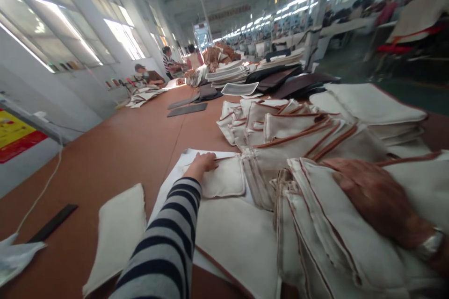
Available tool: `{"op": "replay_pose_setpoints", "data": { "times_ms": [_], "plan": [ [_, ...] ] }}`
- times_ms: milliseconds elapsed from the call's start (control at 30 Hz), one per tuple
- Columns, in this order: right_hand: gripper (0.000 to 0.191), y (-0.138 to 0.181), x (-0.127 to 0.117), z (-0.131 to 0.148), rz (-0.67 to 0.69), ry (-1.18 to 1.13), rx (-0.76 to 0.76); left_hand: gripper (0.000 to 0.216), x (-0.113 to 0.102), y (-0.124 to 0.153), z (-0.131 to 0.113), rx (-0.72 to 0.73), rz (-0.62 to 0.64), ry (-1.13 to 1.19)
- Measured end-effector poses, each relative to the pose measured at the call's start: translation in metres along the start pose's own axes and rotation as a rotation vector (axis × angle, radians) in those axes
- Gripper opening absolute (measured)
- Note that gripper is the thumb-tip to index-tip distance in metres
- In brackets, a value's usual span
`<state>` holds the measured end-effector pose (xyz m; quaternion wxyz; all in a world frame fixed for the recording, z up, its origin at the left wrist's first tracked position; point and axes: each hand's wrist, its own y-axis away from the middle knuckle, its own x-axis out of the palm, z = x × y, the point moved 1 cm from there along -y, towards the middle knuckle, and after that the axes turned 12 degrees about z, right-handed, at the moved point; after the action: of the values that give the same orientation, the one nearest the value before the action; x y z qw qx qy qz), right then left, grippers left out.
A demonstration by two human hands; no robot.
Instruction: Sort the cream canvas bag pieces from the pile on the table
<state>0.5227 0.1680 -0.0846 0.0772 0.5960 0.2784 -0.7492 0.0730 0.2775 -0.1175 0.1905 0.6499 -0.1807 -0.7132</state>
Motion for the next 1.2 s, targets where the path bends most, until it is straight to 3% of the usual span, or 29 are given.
{"op": "replay_pose_setpoints", "data": {
  "times_ms": [133,267,367,467,533,600,667,800,867,933,1067,1133,1200],
  "plan": [
    [0.053,0.001,0.000,-0.001,0.009,0.000,-0.021,0.032,0.001,0.012,0.014,0.039,0.114,-0.071],
    [0.054,0.002,-0.004,0.001,0.006,0.017,-0.013,0.027,0.000,0.059,0.029,0.074,0.091,-0.118],
    [0.052,0.002,-0.006,0.003,-0.007,0.013,0.014,0.025,-0.014,0.106,0.040,0.084,-0.083,-0.129],
    [0.050,0.002,-0.007,0.004,-0.011,0.003,0.027,0.025,-0.036,0.159,0.041,0.095,-0.379,-0.123],
    [0.049,0.003,-0.008,0.005,-0.007,0.000,0.035,0.024,-0.039,0.191,0.031,0.138,-0.559,-0.128],
    [0.048,0.004,-0.010,0.007,-0.004,-0.003,0.043,0.019,-0.022,0.216,0.010,0.226,-0.653,-0.147],
    [0.047,0.005,-0.012,0.009,0.001,-0.003,0.050,0.014,0.015,0.230,-0.018,0.354,-0.658,-0.175],
    [0.044,0.006,-0.015,0.013,0.023,0.000,0.066,0.009,0.107,0.230,-0.067,0.623,-0.504,-0.218],
    [0.044,0.007,-0.016,0.014,0.035,0.005,0.077,0.021,0.136,0.226,-0.074,0.674,-0.443,-0.204],
    [0.044,0.007,-0.017,0.014,0.046,0.010,0.082,0.039,0.146,0.224,-0.070,0.693,-0.403,-0.185],
    [0.043,0.007,-0.017,0.016,0.056,0.010,0.086,0.074,0.139,0.220,-0.050,0.775,-0.302,-0.222],
    [0.043,0.007,-0.017,0.016,0.058,0.006,0.088,0.077,0.137,0.218,-0.046,0.790,-0.273,-0.252],
    [0.043,0.007,-0.018,0.016,0.060,0.002,0.090,0.066,0.140,0.218,-0.049,0.778,-0.271,-0.279]
  ]
}}
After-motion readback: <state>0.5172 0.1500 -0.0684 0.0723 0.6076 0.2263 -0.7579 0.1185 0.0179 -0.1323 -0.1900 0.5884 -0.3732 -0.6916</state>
